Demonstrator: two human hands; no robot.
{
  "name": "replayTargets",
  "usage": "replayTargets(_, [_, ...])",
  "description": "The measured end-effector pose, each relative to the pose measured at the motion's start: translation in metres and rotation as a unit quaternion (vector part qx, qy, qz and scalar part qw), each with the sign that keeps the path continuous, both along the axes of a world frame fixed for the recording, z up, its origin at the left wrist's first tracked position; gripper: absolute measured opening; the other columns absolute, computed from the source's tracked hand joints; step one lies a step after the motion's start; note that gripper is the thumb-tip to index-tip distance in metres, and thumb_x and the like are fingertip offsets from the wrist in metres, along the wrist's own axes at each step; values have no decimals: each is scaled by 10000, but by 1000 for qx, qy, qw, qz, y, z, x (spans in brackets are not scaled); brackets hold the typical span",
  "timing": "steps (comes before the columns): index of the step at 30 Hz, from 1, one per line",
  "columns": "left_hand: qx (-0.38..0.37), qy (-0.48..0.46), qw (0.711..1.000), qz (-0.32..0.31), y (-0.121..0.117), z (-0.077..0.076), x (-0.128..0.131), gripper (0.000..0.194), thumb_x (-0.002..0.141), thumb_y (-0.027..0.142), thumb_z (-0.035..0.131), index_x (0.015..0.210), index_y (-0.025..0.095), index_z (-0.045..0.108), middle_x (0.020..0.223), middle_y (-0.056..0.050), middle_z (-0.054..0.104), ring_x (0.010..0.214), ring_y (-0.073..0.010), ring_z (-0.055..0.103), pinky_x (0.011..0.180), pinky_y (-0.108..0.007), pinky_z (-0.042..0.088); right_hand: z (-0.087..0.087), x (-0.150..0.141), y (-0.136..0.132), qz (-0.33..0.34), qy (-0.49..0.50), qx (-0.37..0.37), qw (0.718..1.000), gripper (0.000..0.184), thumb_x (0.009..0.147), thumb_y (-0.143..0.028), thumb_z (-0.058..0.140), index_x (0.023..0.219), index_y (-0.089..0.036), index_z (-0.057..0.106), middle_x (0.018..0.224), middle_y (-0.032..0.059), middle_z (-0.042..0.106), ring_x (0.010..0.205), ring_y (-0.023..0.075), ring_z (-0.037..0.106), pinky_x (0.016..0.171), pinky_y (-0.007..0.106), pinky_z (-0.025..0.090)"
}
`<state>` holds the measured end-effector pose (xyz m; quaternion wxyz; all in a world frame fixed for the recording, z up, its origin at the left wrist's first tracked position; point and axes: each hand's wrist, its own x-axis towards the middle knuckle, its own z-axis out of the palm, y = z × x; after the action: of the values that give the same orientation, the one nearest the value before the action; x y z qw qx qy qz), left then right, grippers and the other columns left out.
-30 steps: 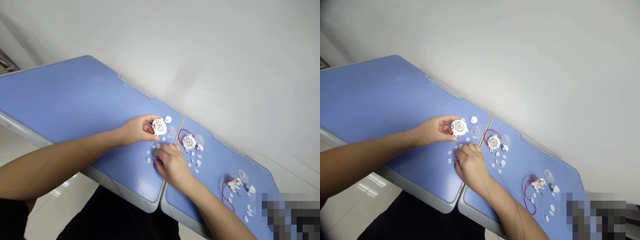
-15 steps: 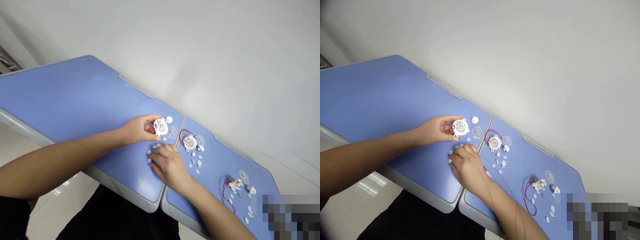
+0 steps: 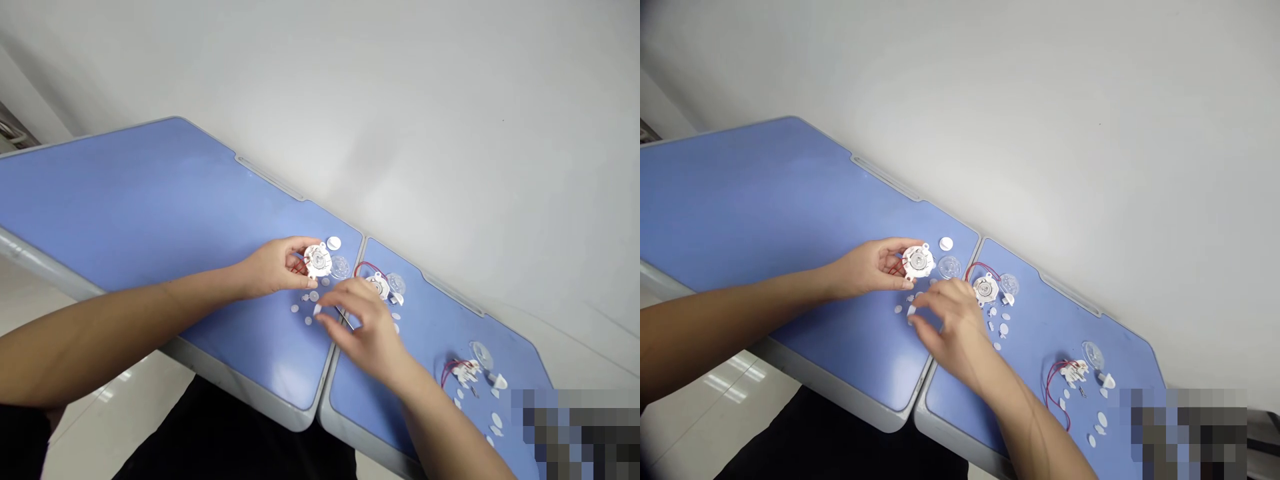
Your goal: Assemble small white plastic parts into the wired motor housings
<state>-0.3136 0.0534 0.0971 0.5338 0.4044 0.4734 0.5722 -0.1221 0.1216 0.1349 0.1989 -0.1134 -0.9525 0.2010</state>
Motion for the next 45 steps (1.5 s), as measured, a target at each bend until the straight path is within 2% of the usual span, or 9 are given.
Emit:
replayTargets(3, [0,-3,1000,-14,-1,0,1,750,658,163,781,1336,180,462,1065,-79,677,880,-168,674,831,-344,531,17,-9,13,-53,53,2,997,51,833,-220,654,880,-241,656,814,20,636,806,191,586,773,372,446])
replayTargets(5, [1,6,1000,-22,-2,0,1,733,667,159,774,1333,195,472,1048,-71,684,867,-172,680,815,-346,539,20,-17,19,-68,65,-5,996,53,824,-212,662,867,-243,660,798,12,627,797,187,584,775,369,446])
replayTargets(12, [13,2,1000,-28,-3,-1,1,720,673,160,773,1330,196,481,967,-49,683,807,-157,678,779,-334,543,9,-30,22,-58,49,-24,997,42,836,-212,637,862,-229,666,809,19,629,800,187,572,768,369,436])
replayTargets(19, [20,-6,999,-24,-2,-1,4,651,653,144,771,1255,187,527,921,-35,683,805,-151,675,794,-336,539,9,-29,23,-58,47,-58,995,46,844,-233,628,848,-232,673,800,23,628,804,191,569,775,373,449])
replayTargets(23, [32,5,999,-17,-1,-3,6,634,647,170,773,1233,176,530,895,-44,685,782,-167,678,745,-335,544,8,-26,23,-80,43,-125,988,70,850,-264,623,873,-241,685,824,22,630,790,181,576,732,345,463])
replayTargets(29, [37,49,998,6,0,-3,7,628,624,203,789,1204,170,550,797,-4,658,719,-149,651,665,-288,530,1,-22,26,-106,43,-213,970,100,831,-316,663,885,-239,698,864,19,633,839,187,581,780,354,452])
replayTargets(36, [42,86,995,25,-1,3,7,512,614,214,772,1088,174,584,736,12,649,724,-168,657,656,-289,523,-5,-23,27,-125,52,-322,937,147,818,-371,674,887,-244,702,878,19,640,865,191,589,836,376,452])
replayTargets(40, [37,106,993,34,-2,5,7,454,608,212,760,1030,183,595,751,11,658,739,-177,666,661,-284,518,-6,-26,25,-146,61,-323,933,164,803,-387,682,871,-239,700,865,21,641,860,196,591,828,377,466])
replayTargets(45, [34,125,991,40,-2,5,7,461,599,217,766,1025,174,596,749,3,670,730,-173,667,658,-285,515,-8,-27,24,-137,64,-317,936,147,802,-370,682,862,-238,699,866,21,645,865,194,592,840,375,461])
